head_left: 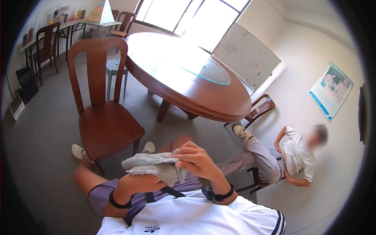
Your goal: Wiping a wooden chair with a cloth.
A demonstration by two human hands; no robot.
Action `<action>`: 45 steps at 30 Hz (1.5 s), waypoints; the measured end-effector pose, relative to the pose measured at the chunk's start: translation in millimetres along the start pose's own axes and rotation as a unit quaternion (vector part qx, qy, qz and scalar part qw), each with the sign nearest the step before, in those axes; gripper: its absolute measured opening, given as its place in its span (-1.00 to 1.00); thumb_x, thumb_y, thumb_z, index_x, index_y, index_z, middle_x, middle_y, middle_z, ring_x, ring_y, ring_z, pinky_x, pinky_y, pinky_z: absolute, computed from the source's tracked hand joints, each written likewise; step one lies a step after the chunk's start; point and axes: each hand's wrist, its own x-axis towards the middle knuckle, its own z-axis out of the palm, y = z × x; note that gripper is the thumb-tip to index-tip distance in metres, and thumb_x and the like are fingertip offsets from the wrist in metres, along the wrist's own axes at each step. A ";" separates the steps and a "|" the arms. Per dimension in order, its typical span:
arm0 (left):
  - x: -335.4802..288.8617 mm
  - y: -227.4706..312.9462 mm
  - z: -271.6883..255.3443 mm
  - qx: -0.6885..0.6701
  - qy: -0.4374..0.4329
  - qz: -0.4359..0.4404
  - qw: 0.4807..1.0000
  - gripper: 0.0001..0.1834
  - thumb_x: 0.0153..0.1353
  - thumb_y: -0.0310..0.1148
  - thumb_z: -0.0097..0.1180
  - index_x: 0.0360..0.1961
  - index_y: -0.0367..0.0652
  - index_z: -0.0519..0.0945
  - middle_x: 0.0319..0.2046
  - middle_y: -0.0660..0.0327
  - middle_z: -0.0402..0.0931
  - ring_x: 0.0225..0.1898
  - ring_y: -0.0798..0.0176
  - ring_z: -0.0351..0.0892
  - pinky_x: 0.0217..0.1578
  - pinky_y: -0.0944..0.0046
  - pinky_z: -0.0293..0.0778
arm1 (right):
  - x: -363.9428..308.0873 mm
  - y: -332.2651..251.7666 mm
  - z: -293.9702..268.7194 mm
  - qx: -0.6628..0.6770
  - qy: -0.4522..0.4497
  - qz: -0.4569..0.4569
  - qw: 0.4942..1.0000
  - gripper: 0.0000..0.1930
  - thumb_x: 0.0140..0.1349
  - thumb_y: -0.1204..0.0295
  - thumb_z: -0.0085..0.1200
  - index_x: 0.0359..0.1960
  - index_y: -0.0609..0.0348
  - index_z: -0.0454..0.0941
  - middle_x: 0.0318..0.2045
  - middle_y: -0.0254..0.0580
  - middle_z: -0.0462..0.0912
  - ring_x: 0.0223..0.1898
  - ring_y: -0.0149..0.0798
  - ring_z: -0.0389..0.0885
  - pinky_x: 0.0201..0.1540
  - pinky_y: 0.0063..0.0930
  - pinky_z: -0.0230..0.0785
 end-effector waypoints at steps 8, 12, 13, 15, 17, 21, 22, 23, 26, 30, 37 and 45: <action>-31.4 -21.7 28.9 -0.232 -0.021 0.174 0.957 -0.45 0.19 -0.18 0.15 0.19 -0.14 0.44 0.21 0.06 0.37 0.25 -0.04 0.32 0.27 0.03 0.19 | -10.8 9.7 -16.4 0.017 0.162 0.259 0.952 -0.78 0.33 0.36 0.07 -0.17 0.26 0.62 -0.53 -0.30 0.58 -0.52 -0.39 0.47 -0.35 -0.55 0.35; -30.9 -23.8 18.4 -0.212 0.076 0.129 0.966 -0.47 0.22 -0.25 0.14 0.21 -0.16 0.46 0.23 0.06 0.37 0.26 0.02 0.34 0.30 0.06 0.17 | -16.3 33.6 -13.2 -0.021 0.217 0.228 0.949 -0.63 0.39 0.29 -0.03 0.16 0.19 0.45 -0.23 -0.28 0.58 -0.19 -0.47 0.50 -0.03 -0.53 0.33; -26.5 -21.5 19.9 -0.142 0.086 0.091 0.982 -0.49 0.22 -0.25 0.13 0.20 -0.15 0.46 0.23 0.07 0.37 0.26 0.01 0.33 0.29 0.06 0.18 | -16.2 33.6 -9.8 -0.009 0.210 0.232 0.950 -0.63 0.39 0.29 -0.03 0.16 0.19 0.45 -0.23 -0.28 0.58 -0.19 -0.47 0.50 -0.03 -0.53 0.33; -24.5 -17.7 25.1 -0.076 0.084 0.046 0.992 -0.51 0.23 -0.25 0.11 0.18 -0.14 0.47 0.22 0.08 0.38 0.26 0.01 0.32 0.29 0.06 0.19 | -17.7 23.1 -2.9 0.265 0.178 0.255 0.913 -0.51 0.42 0.24 -0.07 0.31 0.16 0.27 -0.01 -0.27 0.46 0.01 -0.44 0.42 0.13 -0.46 0.22; -22.5 -13.6 26.8 -0.026 0.043 0.027 0.998 -0.52 0.23 -0.25 0.10 0.17 -0.14 0.47 0.21 0.07 0.38 0.25 -0.01 0.33 0.28 0.05 0.20 | -21.5 21.2 1.8 0.292 0.140 0.214 0.922 -0.46 0.42 0.21 -0.07 0.34 0.18 0.21 0.00 -0.27 0.42 0.02 -0.41 0.41 0.13 -0.46 0.22; -23.2 -8.2 29.7 0.073 -0.040 0.021 0.996 -0.54 0.23 -0.27 0.08 0.15 -0.14 0.48 0.19 0.05 0.39 0.23 -0.05 0.34 0.25 0.04 0.23 | -19.4 20.9 9.3 0.304 0.139 0.133 0.933 -0.29 0.27 0.20 0.17 0.33 0.23 0.13 -0.04 -0.29 0.37 -0.08 -0.39 0.43 0.03 -0.51 0.26; -24.1 -9.2 29.6 0.098 -0.060 0.023 0.993 -0.55 0.23 -0.27 0.08 0.15 -0.14 0.49 0.18 0.04 0.39 0.23 -0.05 0.34 0.25 0.04 0.24 | -20.0 23.6 10.3 0.279 0.153 0.124 0.940 -0.28 0.20 0.22 0.25 0.29 0.23 0.15 -0.08 -0.30 0.38 -0.13 -0.41 0.43 -0.03 -0.53 0.28; -25.0 -7.3 28.3 0.122 -0.079 0.022 0.989 -0.55 0.23 -0.27 0.07 0.14 -0.14 0.49 0.18 0.04 0.39 0.22 -0.06 0.35 0.24 0.04 0.25 | -22.2 24.6 11.1 0.282 0.157 0.128 0.938 -0.28 0.20 0.22 0.25 0.29 0.23 0.15 -0.08 -0.30 0.38 -0.13 -0.41 0.43 -0.03 -0.53 0.28; -12.7 -7.9 22.0 0.060 0.055 0.048 0.996 -0.68 0.19 -0.32 0.02 -0.04 -0.17 0.55 -0.01 0.08 0.49 0.03 -0.04 0.50 0.12 -0.03 0.37 | -31.0 23.3 7.0 0.281 0.216 0.125 0.927 -0.44 0.01 0.19 0.42 -0.03 0.15 0.43 -0.30 -0.32 0.46 -0.31 -0.43 0.45 -0.20 -0.57 0.28; 0.3 0.7 14.1 -0.126 0.072 -0.106 0.984 -0.75 0.21 -0.35 -0.01 -0.14 -0.21 0.57 -0.14 0.01 0.53 -0.08 -0.05 0.52 0.02 -0.02 0.39 | -11.7 2.1 10.5 -0.037 -0.045 0.078 0.995 -0.52 -0.27 0.02 0.49 -0.56 0.12 0.54 -0.62 -0.32 0.49 -0.52 -0.27 0.47 -0.33 -0.50 0.30; 6.7 -4.3 39.4 -0.148 0.166 -0.043 0.974 -0.73 0.33 -0.27 -0.07 -0.15 -0.22 0.56 -0.22 -0.03 0.55 -0.17 -0.12 0.53 -0.11 0.03 0.41 | -18.4 24.1 34.4 0.085 -0.014 0.077 0.993 -0.71 0.03 0.45 0.18 -0.15 0.17 0.61 -0.18 -0.08 0.66 -0.16 -0.04 0.62 -0.04 -0.26 0.43; -15.7 -49.9 -24.9 -0.254 0.029 -0.211 0.943 -0.58 0.44 -0.18 -0.11 0.12 -0.30 0.47 -0.19 0.04 0.65 -0.16 0.20 0.65 -0.06 0.29 0.50 | -49.8 81.9 24.8 0.023 0.326 0.201 0.924 -0.73 0.29 0.34 0.06 -0.03 0.18 0.54 -0.13 -0.20 0.63 -0.09 -0.33 0.61 0.00 -0.39 0.47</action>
